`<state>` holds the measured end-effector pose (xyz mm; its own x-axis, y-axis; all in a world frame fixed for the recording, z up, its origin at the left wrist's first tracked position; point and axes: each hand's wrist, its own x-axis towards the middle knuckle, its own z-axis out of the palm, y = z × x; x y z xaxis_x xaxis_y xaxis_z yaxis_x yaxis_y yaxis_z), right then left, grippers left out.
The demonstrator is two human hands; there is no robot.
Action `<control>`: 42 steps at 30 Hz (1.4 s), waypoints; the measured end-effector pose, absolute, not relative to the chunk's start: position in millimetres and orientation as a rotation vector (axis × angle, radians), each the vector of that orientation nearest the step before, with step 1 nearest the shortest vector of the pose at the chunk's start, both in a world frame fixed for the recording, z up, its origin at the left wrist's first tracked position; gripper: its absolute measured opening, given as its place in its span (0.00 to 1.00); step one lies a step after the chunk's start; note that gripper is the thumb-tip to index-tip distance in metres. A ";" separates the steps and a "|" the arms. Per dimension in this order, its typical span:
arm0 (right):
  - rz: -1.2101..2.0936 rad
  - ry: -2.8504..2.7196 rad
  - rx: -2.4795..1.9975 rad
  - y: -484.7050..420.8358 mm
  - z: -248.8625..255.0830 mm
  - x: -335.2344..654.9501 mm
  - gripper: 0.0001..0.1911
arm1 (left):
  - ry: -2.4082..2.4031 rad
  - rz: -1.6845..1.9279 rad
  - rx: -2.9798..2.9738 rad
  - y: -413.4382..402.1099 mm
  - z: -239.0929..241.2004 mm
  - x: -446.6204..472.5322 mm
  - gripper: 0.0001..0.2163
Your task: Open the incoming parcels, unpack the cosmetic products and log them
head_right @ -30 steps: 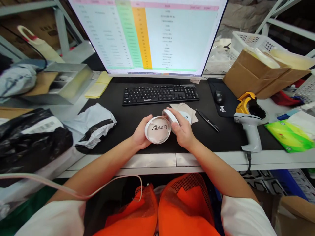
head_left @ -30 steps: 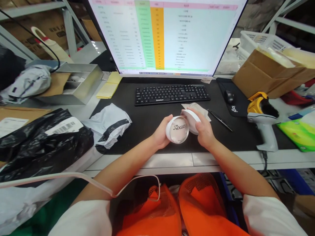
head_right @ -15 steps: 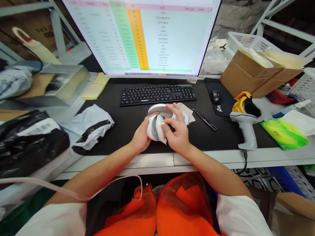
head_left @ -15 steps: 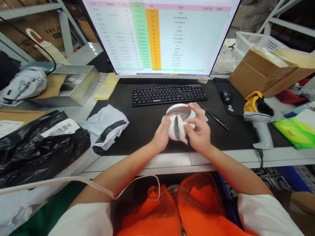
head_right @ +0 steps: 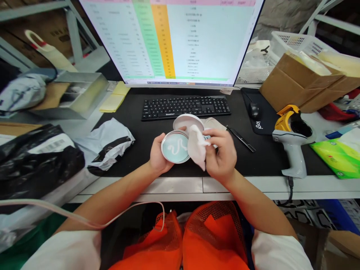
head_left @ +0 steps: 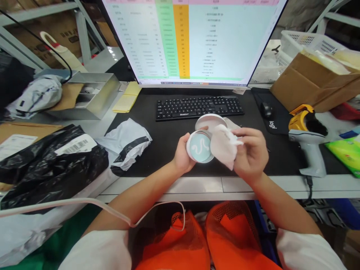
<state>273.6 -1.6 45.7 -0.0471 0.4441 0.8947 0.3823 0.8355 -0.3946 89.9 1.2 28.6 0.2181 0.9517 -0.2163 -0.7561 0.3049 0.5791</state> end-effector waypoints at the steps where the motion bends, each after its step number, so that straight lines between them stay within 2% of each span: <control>1: -0.016 -1.741 -0.636 -4.7 46.3 273.6 0.04 | 0.586 1.214 0.400 1.1 26.8 91.0 0.27; 4: -0.065 -1.831 -0.608 -8.3 45.0 273.4 0.07 | 0.566 1.220 0.448 0.4 23.9 92.0 0.26; 9: -0.026 -1.693 -0.615 -6.1 45.4 274.7 0.05 | 0.583 1.262 0.471 0.3 24.9 86.4 0.27; 12: 0.051 -1.567 -0.668 -6.9 48.4 274.7 0.02 | 0.614 1.240 0.430 2.0 25.3 82.8 0.28; 16: 0.163 -1.348 -0.776 -5.1 51.7 276.1 0.05 | 0.585 1.134 0.420 3.8 26.0 80.0 0.30; 22: 0.027 -1.361 -0.689 -5.1 51.8 287.7 0.03 | 0.530 1.027 0.481 1.9 25.0 80.4 0.31; 26: -0.097 -1.759 -0.569 -10.9 45.4 280.2 0.08 | 0.593 1.086 0.507 1.1 18.0 88.8 0.28; 30: 0.024 -2.070 -0.561 -11.7 31.7 256.4 0.11 | 0.716 1.222 0.500 1.8 13.7 98.0 0.22; 32: 0.147 -2.097 -0.591 -11.6 25.1 249.0 0.17 | 0.775 1.291 0.437 2.9 16.5 98.5 0.21; 37: 0.318 -2.167 -0.710 -15.8 18.6 248.4 0.38 | 0.785 1.406 0.415 5.2 31.1 90.6 0.22; 42: 0.268 -2.378 -0.810 -22.3 16.3 243.9 0.43 | 0.776 1.416 0.479 6.4 29.1 85.2 0.23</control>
<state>243.9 -22.3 16.3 -0.6297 0.6093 0.4819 0.4868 0.7929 -0.3665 85.2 6.4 29.1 -0.0229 0.9811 -0.1920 -0.6892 0.1236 0.7139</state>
